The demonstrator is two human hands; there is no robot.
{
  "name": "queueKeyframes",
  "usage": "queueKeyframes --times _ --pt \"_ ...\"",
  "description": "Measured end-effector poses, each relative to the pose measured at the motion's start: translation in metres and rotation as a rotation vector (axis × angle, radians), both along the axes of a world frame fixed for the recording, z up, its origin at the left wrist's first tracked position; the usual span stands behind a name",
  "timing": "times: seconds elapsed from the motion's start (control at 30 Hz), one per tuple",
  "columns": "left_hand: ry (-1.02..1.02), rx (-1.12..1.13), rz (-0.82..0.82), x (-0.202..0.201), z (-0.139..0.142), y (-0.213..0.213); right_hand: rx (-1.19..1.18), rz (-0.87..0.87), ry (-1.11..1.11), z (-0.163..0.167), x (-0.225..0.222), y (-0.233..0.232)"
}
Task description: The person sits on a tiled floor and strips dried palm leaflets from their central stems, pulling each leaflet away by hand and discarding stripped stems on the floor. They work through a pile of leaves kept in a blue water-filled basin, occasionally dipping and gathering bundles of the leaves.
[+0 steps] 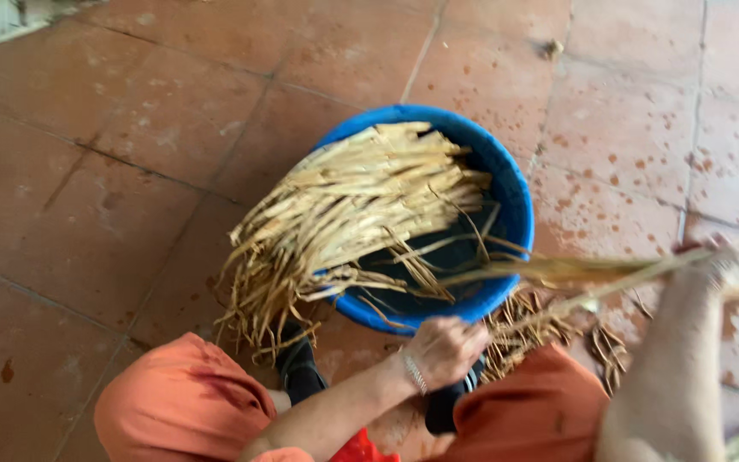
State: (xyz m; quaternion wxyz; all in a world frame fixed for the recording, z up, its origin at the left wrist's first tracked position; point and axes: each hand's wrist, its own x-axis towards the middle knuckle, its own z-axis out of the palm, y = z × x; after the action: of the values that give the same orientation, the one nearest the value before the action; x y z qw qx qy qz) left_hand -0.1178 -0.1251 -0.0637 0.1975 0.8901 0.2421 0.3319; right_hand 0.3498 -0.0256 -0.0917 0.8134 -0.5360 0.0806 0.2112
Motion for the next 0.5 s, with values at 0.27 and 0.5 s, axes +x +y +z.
queueKeyframes --times 0.27,0.5 --pt "0.152 0.048 0.132 -0.047 -0.083 0.037 0.193 0.099 -0.239 0.010 0.003 -0.009" --pt "0.941 -0.258 0.458 -0.052 -0.152 0.124 0.108 0.729 -0.849 0.039 -0.173 0.019"
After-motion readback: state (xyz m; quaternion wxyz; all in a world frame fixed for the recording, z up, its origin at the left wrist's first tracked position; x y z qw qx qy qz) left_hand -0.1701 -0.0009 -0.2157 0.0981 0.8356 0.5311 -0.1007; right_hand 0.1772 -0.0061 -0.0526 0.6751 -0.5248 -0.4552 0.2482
